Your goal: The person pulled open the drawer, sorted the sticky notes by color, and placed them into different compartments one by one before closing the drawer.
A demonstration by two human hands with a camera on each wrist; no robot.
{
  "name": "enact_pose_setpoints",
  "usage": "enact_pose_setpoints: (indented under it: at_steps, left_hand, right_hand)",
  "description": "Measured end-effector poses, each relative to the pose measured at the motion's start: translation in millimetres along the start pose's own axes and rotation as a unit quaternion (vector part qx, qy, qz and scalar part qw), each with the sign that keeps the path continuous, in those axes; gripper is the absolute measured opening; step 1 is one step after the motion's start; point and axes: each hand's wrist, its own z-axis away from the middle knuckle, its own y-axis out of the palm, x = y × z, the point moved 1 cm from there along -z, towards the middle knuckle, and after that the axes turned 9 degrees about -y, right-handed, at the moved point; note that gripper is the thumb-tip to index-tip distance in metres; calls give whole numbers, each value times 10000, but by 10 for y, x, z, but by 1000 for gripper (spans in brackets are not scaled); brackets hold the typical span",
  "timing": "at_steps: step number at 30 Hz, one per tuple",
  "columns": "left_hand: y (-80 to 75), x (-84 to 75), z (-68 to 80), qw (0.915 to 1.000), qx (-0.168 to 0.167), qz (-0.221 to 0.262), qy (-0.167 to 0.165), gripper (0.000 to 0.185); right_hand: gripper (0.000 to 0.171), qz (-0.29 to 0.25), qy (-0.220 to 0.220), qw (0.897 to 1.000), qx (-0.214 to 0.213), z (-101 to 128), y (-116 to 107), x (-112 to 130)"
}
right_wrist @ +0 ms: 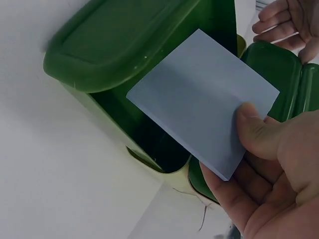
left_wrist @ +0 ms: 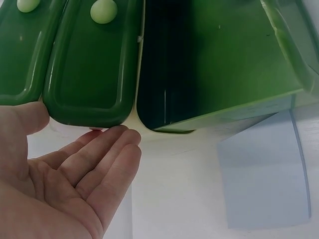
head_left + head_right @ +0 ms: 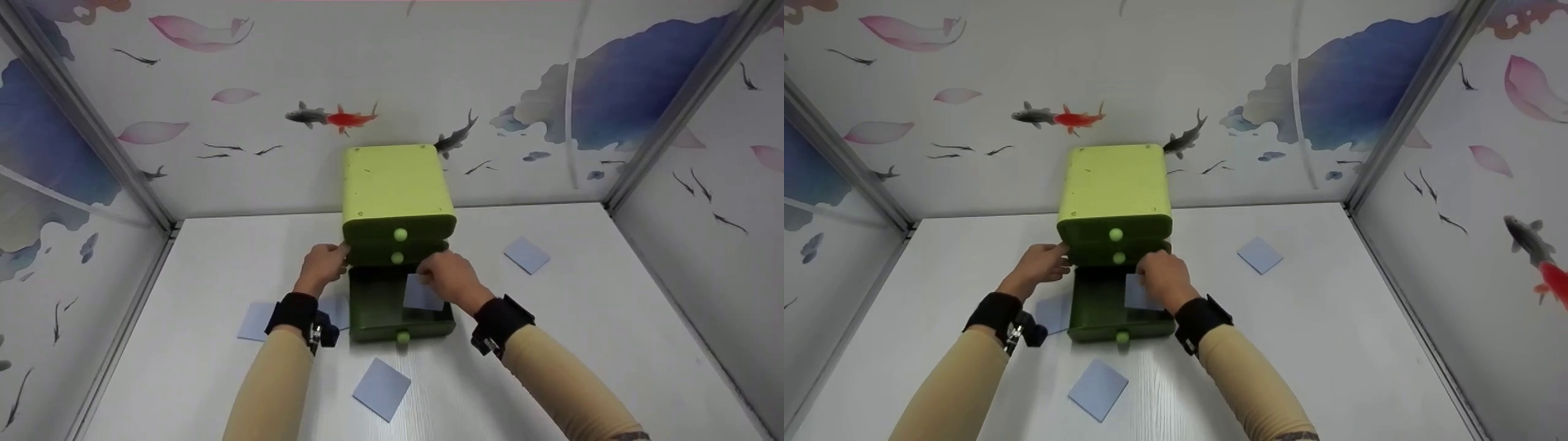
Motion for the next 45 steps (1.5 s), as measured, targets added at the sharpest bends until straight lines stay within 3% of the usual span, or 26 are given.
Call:
enact_pose_setpoints:
  at_steps: [14,22,36,45]
  left_hand:
    - [8,-1,-1,10000,-18,2,3,53]
    - [8,2,-17,10000,9,43,-20,54]
    - [-1,-1,11,9999,-72,-57,88,51]
    - [6,13,-19,10000,36,20,21,50]
  right_hand:
    - [17,224,93,9966,790,-116,345,-62]
    - [11,9,162,9922,1233,-114,414,-65]
    - [21,627,-27,9928,1021,-112,562,-117]
    - [14,1189,-29,9869,1092,-60,600,-70]
